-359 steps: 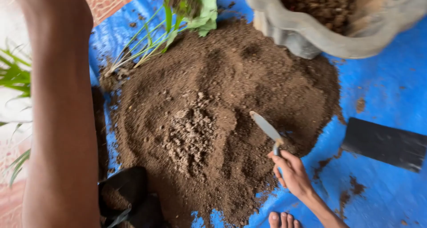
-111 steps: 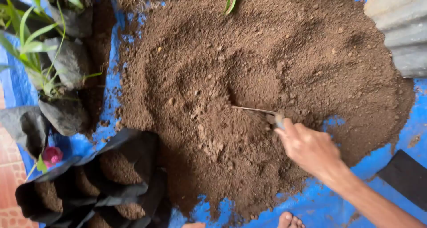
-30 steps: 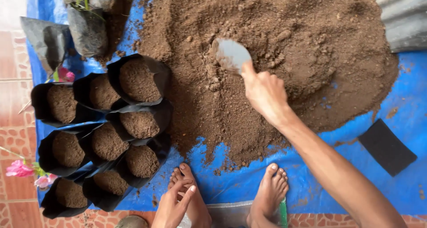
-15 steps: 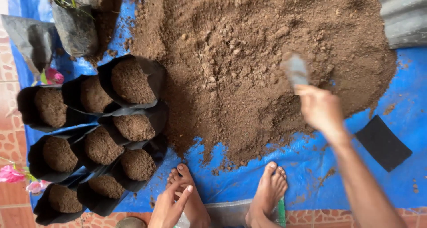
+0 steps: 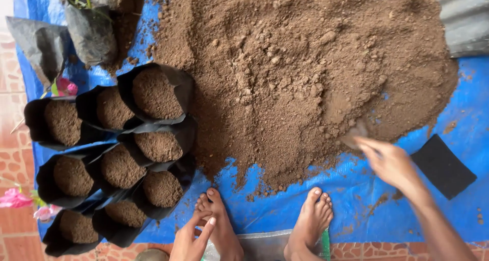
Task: Mixing and preparing soil on a tarp using a hand trowel and hands in a nursery setting.
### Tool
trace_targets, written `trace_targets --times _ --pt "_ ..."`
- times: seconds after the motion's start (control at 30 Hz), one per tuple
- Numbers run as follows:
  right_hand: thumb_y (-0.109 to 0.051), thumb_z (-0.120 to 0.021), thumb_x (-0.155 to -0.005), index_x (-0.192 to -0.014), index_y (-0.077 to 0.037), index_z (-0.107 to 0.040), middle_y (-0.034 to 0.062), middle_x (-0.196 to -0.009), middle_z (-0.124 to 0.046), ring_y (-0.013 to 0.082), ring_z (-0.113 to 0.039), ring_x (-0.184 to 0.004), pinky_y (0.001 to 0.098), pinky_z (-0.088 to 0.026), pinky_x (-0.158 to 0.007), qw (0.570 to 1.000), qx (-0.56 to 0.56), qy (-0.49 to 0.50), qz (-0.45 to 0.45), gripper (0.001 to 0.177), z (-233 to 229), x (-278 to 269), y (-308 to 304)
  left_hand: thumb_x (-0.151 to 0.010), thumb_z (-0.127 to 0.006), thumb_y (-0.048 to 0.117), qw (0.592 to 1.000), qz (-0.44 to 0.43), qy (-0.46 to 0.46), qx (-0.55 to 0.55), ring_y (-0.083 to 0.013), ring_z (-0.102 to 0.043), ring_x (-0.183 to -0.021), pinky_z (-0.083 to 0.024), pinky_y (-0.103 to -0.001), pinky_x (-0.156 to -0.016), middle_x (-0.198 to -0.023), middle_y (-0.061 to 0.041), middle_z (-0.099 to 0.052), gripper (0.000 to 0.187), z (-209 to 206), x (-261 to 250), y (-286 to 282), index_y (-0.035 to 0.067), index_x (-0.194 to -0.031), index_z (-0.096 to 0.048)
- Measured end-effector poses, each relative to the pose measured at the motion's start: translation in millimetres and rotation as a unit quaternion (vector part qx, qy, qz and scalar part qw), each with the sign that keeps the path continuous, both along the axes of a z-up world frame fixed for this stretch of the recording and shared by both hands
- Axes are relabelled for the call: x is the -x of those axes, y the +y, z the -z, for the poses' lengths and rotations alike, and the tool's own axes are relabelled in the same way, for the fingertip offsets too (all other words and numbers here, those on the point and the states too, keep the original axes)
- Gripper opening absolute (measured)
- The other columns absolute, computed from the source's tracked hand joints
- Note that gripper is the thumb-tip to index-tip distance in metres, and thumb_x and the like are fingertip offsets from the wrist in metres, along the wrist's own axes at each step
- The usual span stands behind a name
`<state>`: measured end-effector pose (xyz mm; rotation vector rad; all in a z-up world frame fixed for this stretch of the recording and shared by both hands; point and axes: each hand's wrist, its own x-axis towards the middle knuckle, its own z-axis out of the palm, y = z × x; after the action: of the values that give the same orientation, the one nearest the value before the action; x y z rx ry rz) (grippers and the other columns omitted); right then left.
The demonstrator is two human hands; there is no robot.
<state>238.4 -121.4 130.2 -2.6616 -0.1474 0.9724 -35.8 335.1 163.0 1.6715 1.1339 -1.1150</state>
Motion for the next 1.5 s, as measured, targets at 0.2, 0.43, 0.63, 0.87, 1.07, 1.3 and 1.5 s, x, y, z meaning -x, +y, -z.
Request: trace_targets --times 0.2,0.43,0.63,0.87,1.07,1.3,1.5 --pt "-0.013 -0.049 -0.104 -0.076 -0.005 -0.051 0.0253 -0.064 -0.061 0.0484 -0.058 -0.057 0.0535 -0.038 -0.060 0.978 -0.100 -0.148 -0.107 0.029 -18 -69 168 -0.093 -0.060 0.055 0.998 -0.006 0.042 0.041 -0.0187 -0.071 -0.100 -0.055 -0.035 -0.093 -0.124 0.004 -0.077 0.047 -22 -16 -5 0.034 -0.134 -0.069" --pt "-0.045 -0.051 -0.107 -0.141 -0.041 -0.061 0.0110 -0.088 -0.078 0.0423 -0.079 -0.073 0.0538 -0.061 -0.058 0.904 0.241 -0.265 -0.232 0.036 -129 -91 207 -0.088 -0.066 0.048 0.997 -0.059 -0.045 0.019 -0.0121 -0.072 -0.081 -0.056 -0.025 -0.084 -0.098 0.005 -0.081 0.039 -8 15 -3 0.030 -0.121 -0.077" --pt "-0.018 -0.046 -0.110 -0.119 -0.013 -0.066 0.0123 -0.074 -0.073 0.0327 -0.071 -0.059 0.0470 -0.054 -0.045 0.890 0.063 -0.334 -0.304 0.022 -62 -134 239 -0.089 -0.065 0.049 0.996 -0.058 -0.065 0.025 -0.0131 -0.073 -0.077 -0.058 -0.026 -0.081 -0.099 0.004 -0.082 0.038 -10 10 -3 0.030 -0.119 -0.077" --pt "-0.023 -0.043 -0.104 -0.078 -0.012 -0.042 0.0196 -0.076 -0.042 0.0315 -0.021 -0.086 0.0447 -0.040 -0.068 0.985 0.014 -0.035 -0.167 0.028 -58 -84 165 -0.088 -0.067 0.046 0.993 -0.052 -0.100 0.024 -0.0090 -0.075 -0.082 -0.057 -0.023 -0.087 -0.090 0.007 -0.084 0.035 3 18 0 0.033 -0.118 -0.079" --pt "-0.057 -0.052 -0.097 -0.129 -0.057 -0.071 0.0001 -0.092 -0.091 0.0206 -0.085 -0.067 0.0303 -0.059 -0.073 0.943 0.307 0.077 -0.101 0.038 -57 -52 -12 -0.089 -0.062 0.048 0.996 -0.088 -0.026 0.023 -0.0119 -0.072 -0.086 -0.055 -0.026 -0.084 -0.100 0.004 -0.082 0.040 -9 15 8 0.029 -0.121 -0.078" --pt "-0.029 -0.056 -0.100 -0.129 -0.011 -0.073 0.0068 -0.135 -0.070 0.0173 -0.063 -0.130 0.0303 -0.044 -0.111 0.993 -0.118 -0.024 -0.024 0.038 22 -3 110 -0.089 -0.064 0.049 0.995 -0.087 -0.029 0.028 -0.0130 -0.072 -0.084 -0.055 -0.027 -0.083 -0.103 0.005 -0.082 0.045 -8 14 1 0.027 -0.126 -0.076" --pt "-0.030 -0.055 -0.107 -0.077 -0.020 -0.048 -0.0030 -0.061 -0.036 0.0064 -0.029 -0.045 0.0258 -0.017 -0.036 0.960 -0.213 0.087 0.161 0.032 -43 -70 164 -0.089 -0.062 0.052 0.996 -0.045 -0.077 0.018 -0.0119 -0.074 -0.082 -0.056 -0.026 -0.083 -0.096 0.003 -0.081 0.045 -5 5 -5 0.029 -0.125 -0.076"
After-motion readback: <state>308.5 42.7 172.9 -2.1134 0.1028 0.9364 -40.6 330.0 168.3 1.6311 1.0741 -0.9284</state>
